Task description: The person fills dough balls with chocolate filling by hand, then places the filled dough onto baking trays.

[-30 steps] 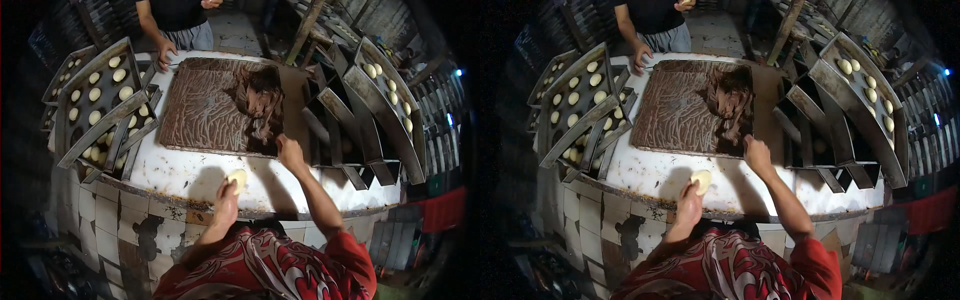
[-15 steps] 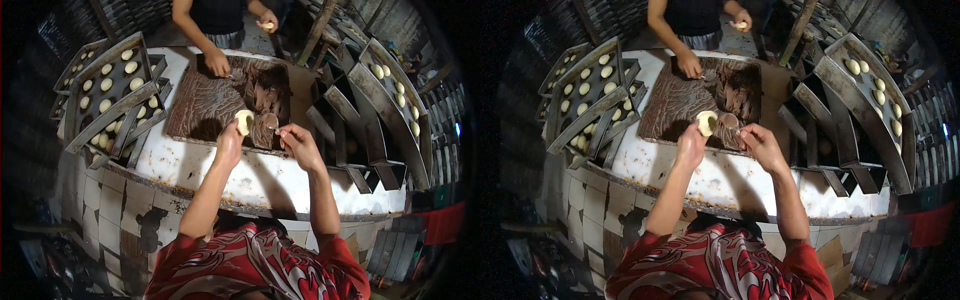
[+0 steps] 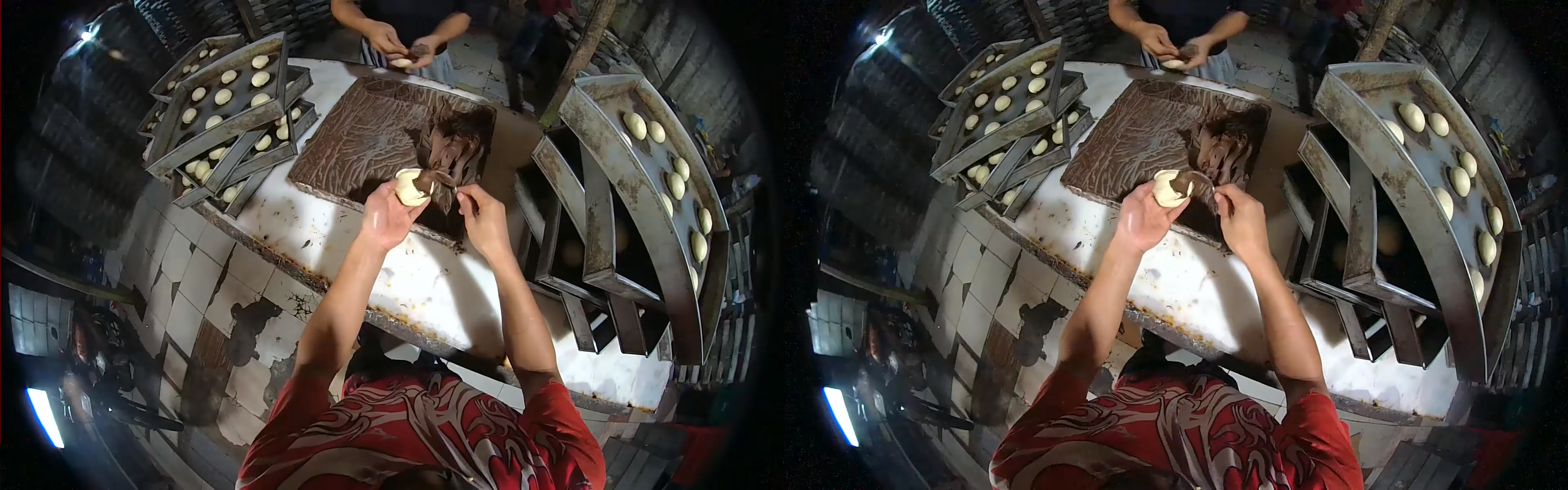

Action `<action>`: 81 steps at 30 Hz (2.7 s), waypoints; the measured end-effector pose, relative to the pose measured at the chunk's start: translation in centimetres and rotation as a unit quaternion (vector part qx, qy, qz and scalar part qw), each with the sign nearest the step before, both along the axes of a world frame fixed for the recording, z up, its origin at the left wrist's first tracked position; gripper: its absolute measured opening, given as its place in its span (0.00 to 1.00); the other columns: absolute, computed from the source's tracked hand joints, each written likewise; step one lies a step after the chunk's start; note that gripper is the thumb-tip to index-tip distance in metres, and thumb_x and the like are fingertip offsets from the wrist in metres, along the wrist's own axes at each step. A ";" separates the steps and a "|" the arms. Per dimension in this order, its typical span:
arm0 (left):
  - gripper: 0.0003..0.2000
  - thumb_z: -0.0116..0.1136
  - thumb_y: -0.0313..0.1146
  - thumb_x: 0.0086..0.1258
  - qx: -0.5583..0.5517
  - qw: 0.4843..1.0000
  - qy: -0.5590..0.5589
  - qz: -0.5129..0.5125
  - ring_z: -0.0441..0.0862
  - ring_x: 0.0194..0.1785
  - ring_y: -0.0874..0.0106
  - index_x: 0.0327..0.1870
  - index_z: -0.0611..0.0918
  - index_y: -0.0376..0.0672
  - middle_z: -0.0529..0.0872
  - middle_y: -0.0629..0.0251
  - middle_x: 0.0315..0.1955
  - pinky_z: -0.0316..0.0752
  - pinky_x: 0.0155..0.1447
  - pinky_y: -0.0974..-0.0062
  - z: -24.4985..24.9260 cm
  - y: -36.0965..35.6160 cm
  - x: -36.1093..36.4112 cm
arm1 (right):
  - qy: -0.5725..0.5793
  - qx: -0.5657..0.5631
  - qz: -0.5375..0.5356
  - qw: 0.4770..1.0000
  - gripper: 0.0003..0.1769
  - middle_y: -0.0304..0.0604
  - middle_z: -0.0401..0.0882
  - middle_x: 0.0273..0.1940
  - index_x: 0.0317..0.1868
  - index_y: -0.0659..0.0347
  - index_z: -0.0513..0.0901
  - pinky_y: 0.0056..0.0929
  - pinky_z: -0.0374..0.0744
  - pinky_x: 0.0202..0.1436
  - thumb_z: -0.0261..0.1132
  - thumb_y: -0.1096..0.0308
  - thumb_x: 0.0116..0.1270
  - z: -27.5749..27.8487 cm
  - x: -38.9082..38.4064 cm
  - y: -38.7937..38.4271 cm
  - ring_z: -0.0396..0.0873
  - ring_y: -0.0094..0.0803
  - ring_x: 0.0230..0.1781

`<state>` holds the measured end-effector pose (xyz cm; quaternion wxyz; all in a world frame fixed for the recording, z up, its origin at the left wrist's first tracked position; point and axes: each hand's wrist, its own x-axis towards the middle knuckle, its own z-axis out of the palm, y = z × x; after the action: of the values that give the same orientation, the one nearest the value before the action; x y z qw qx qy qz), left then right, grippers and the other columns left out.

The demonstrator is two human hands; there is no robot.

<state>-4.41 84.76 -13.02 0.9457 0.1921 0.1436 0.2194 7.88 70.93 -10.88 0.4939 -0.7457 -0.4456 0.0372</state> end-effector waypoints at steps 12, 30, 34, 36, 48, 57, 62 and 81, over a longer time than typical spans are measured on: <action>0.18 0.30 0.35 0.73 0.027 0.991 0.118 -0.050 0.77 0.54 0.60 0.52 0.71 0.35 0.79 0.54 0.49 0.70 0.62 0.58 1.2 5.7 -5.8 | -0.394 -0.116 0.024 0.911 0.08 0.41 0.74 0.31 0.34 0.58 0.80 0.36 0.76 0.36 0.60 0.73 0.51 3.1 -5.0 3.0 0.74 0.40 0.37; 0.17 0.55 0.32 0.64 -0.029 0.990 -0.080 -0.116 0.78 0.50 0.64 0.54 0.74 0.43 0.80 0.60 0.48 0.71 0.55 0.63 -4.0 7.9 -9.3 | -0.147 -0.161 -0.226 0.949 0.07 0.63 0.74 0.35 0.41 0.65 0.76 0.50 0.74 0.37 0.53 0.74 0.66 -4.9 -6.6 -1.6 0.75 0.59 0.34; 0.18 0.56 0.28 0.60 -0.011 0.999 0.001 -0.051 0.78 0.46 0.66 0.53 0.75 0.45 0.82 0.61 0.39 0.72 0.53 0.60 -3.2 3.5 -8.0 | -0.069 -0.073 -0.163 0.981 0.09 0.62 0.74 0.36 0.43 0.67 0.76 0.46 0.75 0.36 0.58 0.71 0.65 -6.7 -5.3 -3.0 0.76 0.56 0.33; 0.21 0.55 0.22 0.59 0.089 0.994 0.035 -0.044 0.78 0.45 0.66 0.55 0.72 0.44 0.81 0.59 0.39 0.73 0.51 0.63 -2.6 1.0 -7.3 | -0.043 -0.078 -0.147 0.985 0.11 0.61 0.75 0.37 0.44 0.68 0.76 0.43 0.75 0.36 0.61 0.71 0.63 -4.1 -5.7 -3.6 0.77 0.54 0.34; 0.45 0.58 0.19 0.61 0.233 0.951 0.070 -0.192 0.75 0.47 0.71 0.73 0.42 0.52 0.71 0.61 0.52 0.70 0.53 0.69 0.8 -13.4 -11.1 | 0.441 -0.149 0.395 0.792 0.10 0.35 0.77 0.30 0.42 0.68 0.79 0.21 0.71 0.37 0.61 0.68 0.67 -0.4 -5.3 -7.5 0.70 0.19 0.30; 0.19 0.34 0.42 0.77 -0.108 0.992 -0.067 0.009 0.74 0.52 0.67 0.60 0.68 0.40 0.74 0.59 0.53 0.70 0.53 0.66 -2.9 -21.0 -15.2 | -0.194 0.042 0.229 0.953 0.14 0.41 0.76 0.40 0.41 0.59 0.78 0.38 0.67 0.50 0.68 0.69 0.54 0.4 -14.3 -17.3 0.71 0.41 0.46; 0.21 0.35 0.45 0.76 -0.134 0.977 -0.066 -0.154 0.71 0.56 0.69 0.59 0.69 0.40 0.74 0.60 0.54 0.67 0.58 0.67 1.2 -24.8 -17.9 | -0.303 0.001 0.069 0.950 0.13 0.38 0.76 0.41 0.40 0.56 0.79 0.37 0.66 0.46 0.68 0.67 0.53 1.1 -17.7 -22.8 0.71 0.39 0.46; 0.19 0.47 0.42 0.71 -0.053 0.966 -0.005 -0.252 0.74 0.55 0.61 0.56 0.72 0.39 0.77 0.57 0.53 0.68 0.63 0.64 -0.1 -46.8 -9.3 | 0.058 0.215 -0.232 0.947 0.22 0.47 0.74 0.39 0.47 0.66 0.72 0.30 0.74 0.37 0.71 0.76 0.53 -2.5 -20.1 -43.7 0.75 0.33 0.34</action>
<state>-13.66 38.00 -13.08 0.9799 0.1708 0.0972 -0.0332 -12.19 27.20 -13.42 0.6627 -0.7008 -0.2285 -0.1320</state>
